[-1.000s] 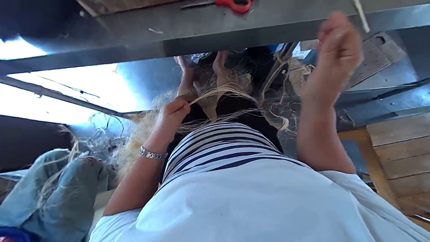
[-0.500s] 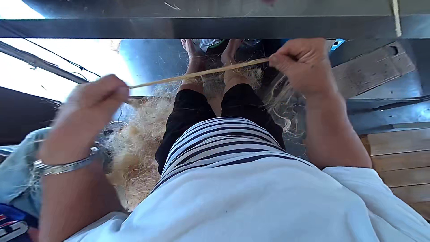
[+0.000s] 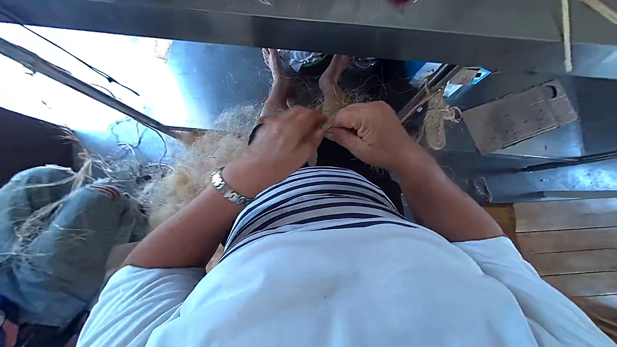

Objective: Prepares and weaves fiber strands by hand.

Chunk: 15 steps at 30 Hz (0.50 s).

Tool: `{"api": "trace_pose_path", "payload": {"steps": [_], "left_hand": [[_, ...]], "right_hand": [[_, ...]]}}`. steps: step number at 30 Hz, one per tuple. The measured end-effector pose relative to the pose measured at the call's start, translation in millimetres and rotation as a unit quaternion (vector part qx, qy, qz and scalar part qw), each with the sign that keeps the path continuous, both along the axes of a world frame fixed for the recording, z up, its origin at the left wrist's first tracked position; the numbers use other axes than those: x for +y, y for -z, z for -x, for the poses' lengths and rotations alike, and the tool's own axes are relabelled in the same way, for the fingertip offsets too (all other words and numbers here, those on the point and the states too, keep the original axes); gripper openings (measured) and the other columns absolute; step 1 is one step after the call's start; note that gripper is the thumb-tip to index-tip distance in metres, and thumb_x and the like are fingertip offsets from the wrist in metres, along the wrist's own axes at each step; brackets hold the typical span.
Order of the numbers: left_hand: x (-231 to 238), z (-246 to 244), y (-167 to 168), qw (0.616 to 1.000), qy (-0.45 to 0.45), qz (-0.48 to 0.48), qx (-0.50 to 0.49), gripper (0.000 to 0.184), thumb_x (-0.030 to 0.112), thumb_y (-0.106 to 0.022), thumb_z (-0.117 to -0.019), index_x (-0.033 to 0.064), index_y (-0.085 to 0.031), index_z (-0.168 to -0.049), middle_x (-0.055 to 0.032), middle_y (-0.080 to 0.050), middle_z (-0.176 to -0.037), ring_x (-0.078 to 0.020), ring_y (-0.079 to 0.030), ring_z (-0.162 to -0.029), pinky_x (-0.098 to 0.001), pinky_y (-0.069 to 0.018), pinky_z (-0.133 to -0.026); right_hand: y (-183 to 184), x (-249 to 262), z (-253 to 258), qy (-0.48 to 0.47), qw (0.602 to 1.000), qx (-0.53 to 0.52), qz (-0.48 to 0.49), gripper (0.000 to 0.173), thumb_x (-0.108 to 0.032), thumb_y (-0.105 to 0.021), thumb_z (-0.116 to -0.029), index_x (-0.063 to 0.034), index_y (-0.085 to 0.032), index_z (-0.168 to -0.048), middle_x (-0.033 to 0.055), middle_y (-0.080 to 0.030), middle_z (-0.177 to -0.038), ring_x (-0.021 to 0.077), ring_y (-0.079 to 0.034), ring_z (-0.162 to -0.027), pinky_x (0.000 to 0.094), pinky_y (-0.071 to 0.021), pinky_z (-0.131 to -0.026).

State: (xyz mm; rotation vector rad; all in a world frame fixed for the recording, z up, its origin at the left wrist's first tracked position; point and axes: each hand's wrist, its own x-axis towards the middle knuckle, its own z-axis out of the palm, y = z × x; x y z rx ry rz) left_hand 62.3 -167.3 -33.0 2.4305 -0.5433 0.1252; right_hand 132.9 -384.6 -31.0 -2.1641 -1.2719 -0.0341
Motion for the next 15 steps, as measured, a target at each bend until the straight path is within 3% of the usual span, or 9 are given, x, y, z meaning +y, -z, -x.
{"api": "trace_pose_path", "payload": {"steps": [1,3,5,7,10,11,13,14,15], "left_hand": [[-8.6,-2.9,11.8,0.998,0.016,0.050,0.026,0.034,0.024,-0.043,-0.1075,0.0023,-0.068,-0.115,-0.0110,-0.068,-0.100,-0.0205,-0.066,-0.093,-0.0448,-0.0539,-0.082],[-18.1,-2.1,27.3,0.972,0.034,0.198,0.125,0.025,0.016,-0.043,-0.1068,0.0038,-0.062,-0.096,0.0024,-0.051,-0.073,-0.0028,-0.047,-0.061,-0.0210,-0.0404,-0.057],[-19.4,6.4,26.1,0.904,0.026,0.342,0.256,0.023,0.011,-0.039,-0.1057,0.0114,-0.054,-0.088,0.0098,-0.042,-0.064,0.0027,-0.035,-0.051,-0.0137,-0.0289,-0.048],[-13.4,14.5,19.9,0.846,0.000,0.433,0.312,0.027,0.013,-0.034,-0.1064,0.0176,-0.053,-0.088,0.0124,-0.042,-0.062,0.0038,-0.032,-0.047,-0.0120,-0.0267,-0.044],[-9.7,13.8,12.0,0.808,-0.071,0.528,0.252,0.033,0.017,-0.028,-0.1093,0.0183,-0.055,-0.092,0.0115,-0.047,-0.065,0.0027,-0.033,-0.046,-0.0118,-0.0284,-0.042],[-12.1,10.3,11.8,0.816,-0.092,0.529,0.216,0.033,0.015,-0.027,-0.1093,0.0169,-0.057,-0.096,0.0108,-0.055,-0.070,0.0036,-0.035,-0.046,-0.0112,-0.0295,-0.042],[-18.6,2.6,17.1,0.877,-0.110,0.447,0.142,0.029,0.008,-0.032,-0.1075,0.0096,-0.061,-0.106,0.0080,-0.070,-0.087,0.0059,-0.043,-0.052,-0.0117,-0.0349,-0.046],[-20.7,-0.1,22.3,0.917,-0.104,0.369,0.109,0.027,0.007,-0.036,-0.1064,0.0049,-0.064,-0.110,0.0056,-0.072,-0.095,0.0054,-0.052,-0.062,-0.0137,-0.0424,-0.056],[-20.6,-0.7,27.5,0.952,-0.077,0.284,0.083,0.028,0.007,-0.040,-0.1062,0.0006,-0.066,-0.113,0.0000,-0.072,-0.103,0.0004,-0.063,-0.083,-0.0205,-0.0524,-0.076]], "right_hand": [[-0.7,-3.6,0.8,0.005,1.000,0.002,-0.007,0.030,-0.022,-0.056,-0.1029,-0.0018,-0.069,-0.085,0.0112,-0.067,-0.080,0.0223,-0.065,-0.074,0.0429,-0.0505,-0.068],[2.8,-16.6,-3.4,0.011,0.999,0.017,-0.029,0.029,-0.021,-0.057,-0.1025,-0.0009,-0.068,-0.084,0.0093,-0.064,-0.077,0.0171,-0.060,-0.071,0.0366,-0.0485,-0.066],[15.7,-31.1,-12.1,-0.004,0.996,0.052,-0.077,0.027,-0.019,-0.058,-0.1024,0.0000,-0.068,-0.085,0.0049,-0.062,-0.077,0.0056,-0.055,-0.070,0.0227,-0.0458,-0.066],[33.8,-39.9,-18.3,0.000,0.988,0.077,-0.137,0.024,-0.015,-0.060,-0.1014,0.0017,-0.070,-0.088,0.0037,-0.065,-0.080,-0.0004,-0.056,-0.073,0.0162,-0.0465,-0.070],[56.0,-34.4,-14.5,0.042,0.987,0.048,-0.149,0.023,-0.016,-0.062,-0.1008,0.0017,-0.074,-0.091,0.0101,-0.071,-0.086,0.0114,-0.067,-0.082,0.0296,-0.0556,-0.079],[59.1,-27.1,-7.0,0.037,0.992,0.036,-0.118,0.023,-0.016,-0.061,-0.1007,0.0004,-0.075,-0.093,0.0118,-0.073,-0.090,0.0179,-0.070,-0.086,0.0380,-0.0577,-0.082],[56.0,-9.6,14.9,-0.016,0.999,0.028,-0.039,0.022,-0.015,-0.060,-0.1002,-0.0014,-0.077,-0.096,0.0139,-0.075,-0.095,0.0284,-0.073,-0.091,0.0524,-0.0586,-0.081],[53.5,-2.8,23.2,-0.050,0.998,0.019,-0.022,0.022,-0.015,-0.060,-0.1000,-0.0017,-0.076,-0.093,0.0136,-0.075,-0.092,0.0295,-0.074,-0.089,0.0535,-0.0586,-0.077],[50.6,0.5,27.0,-0.080,0.997,0.008,-0.017,0.023,-0.017,-0.060,-0.1001,-0.0013,-0.074,-0.089,0.0133,-0.073,-0.087,0.0297,-0.073,-0.084,0.0522,-0.0574,-0.072]]}}
